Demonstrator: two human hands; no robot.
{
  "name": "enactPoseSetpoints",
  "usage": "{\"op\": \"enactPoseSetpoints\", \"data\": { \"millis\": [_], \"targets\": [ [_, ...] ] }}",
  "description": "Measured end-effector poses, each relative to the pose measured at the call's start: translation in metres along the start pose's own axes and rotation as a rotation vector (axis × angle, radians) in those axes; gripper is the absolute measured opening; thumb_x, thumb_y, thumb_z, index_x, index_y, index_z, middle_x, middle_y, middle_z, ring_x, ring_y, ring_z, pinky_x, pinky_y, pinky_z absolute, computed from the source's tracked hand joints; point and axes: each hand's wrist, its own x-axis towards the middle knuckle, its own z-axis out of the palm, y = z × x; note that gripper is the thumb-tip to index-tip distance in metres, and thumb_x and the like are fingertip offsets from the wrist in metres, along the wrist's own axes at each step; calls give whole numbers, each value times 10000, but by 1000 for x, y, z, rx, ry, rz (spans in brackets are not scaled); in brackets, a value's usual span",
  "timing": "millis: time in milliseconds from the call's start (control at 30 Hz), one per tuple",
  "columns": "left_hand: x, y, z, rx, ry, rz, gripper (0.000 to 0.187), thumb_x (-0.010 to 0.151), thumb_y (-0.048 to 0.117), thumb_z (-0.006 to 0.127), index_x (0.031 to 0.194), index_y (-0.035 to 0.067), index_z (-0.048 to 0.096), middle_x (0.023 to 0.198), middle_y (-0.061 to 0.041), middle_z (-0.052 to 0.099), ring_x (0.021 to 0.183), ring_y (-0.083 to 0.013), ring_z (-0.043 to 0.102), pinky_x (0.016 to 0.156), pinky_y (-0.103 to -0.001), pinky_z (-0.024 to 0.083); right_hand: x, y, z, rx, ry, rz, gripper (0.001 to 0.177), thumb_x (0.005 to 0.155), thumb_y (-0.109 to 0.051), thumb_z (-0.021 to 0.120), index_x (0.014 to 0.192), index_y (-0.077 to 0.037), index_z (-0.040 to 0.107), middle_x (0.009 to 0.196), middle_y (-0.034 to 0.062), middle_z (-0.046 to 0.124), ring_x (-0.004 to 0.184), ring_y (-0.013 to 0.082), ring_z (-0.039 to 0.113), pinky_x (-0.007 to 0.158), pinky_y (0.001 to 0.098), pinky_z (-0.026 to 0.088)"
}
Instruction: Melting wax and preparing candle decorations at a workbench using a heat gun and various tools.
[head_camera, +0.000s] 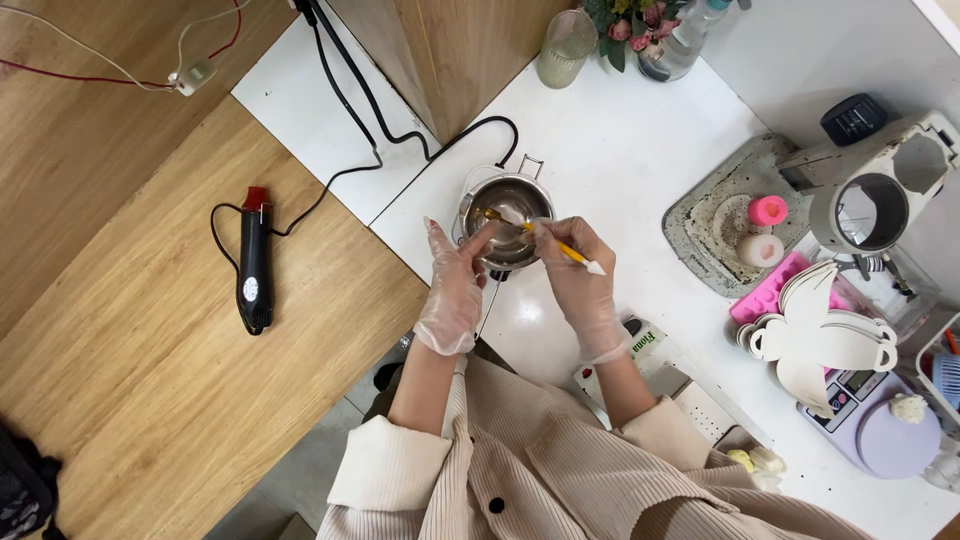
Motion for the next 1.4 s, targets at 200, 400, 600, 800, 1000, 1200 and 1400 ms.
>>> {"op": "enactPoseSetpoints", "data": {
  "millis": [200,400,600,800,1000,1200,1400],
  "targets": [
    [-38,3,-5,316,22,232,936,1002,757,190,1401,73,689,971,30,545,863,-117,431,794,-279,392,1,0,-12,160,-36,263,142,1005,-136,675,950,-5,680,910,90,766,794,81,665,759,226,559],
    [-32,-36,-59,1086,227,421,855,1006,692,338,1539,29,428,1041,-103,633,922,-222,626,854,-419,496,-4,24,-23,464,31,516,157,1021,-178,656,972,-34,696,944,108,788,789,101,642,796,245,538],
    [-21,-60,-62,435,-183,-76,552,1035,459,391,1334,46,601,833,-16,665,652,-117,582,646,-261,459,-34,35,-9,46,10,48,89,958,-114,703,1000,-42,672,1047,85,766,949,140,733,887,268,597],
    [-14,-85,-57,342,-188,95,523,1109,375,361,1145,-21,701,681,35,454,580,-64,356,542,-234,339,-60,60,-11,-683,-80,-625,251,824,-11,787,1039,-21,660,1100,127,717,1007,282,694,880,390,548],
    [-1,-102,-61,295,-161,78,526,1102,388,376,1072,-29,696,679,32,443,580,-77,335,530,-245,324,-75,68,-14,-688,-101,-616,314,766,27,797,1041,-7,650,1120,146,695,1046,327,663,897,440,521],
    [-34,-77,-40,430,-56,24,561,1088,446,349,1059,18,711,714,32,494,628,-81,415,596,-235,433,-87,63,-20,-671,-115,-616,328,775,34,802,1069,-3,661,1124,145,695,1055,316,662,914,436,522],
    [-15,-93,-53,381,-97,66,549,1085,450,387,1048,11,716,730,-14,545,622,-108,441,593,-266,426,-99,60,-23,-635,-60,-583,259,826,34,790,1057,-14,684,1056,128,728,942,263,698,836,379,548]
  ]
}}
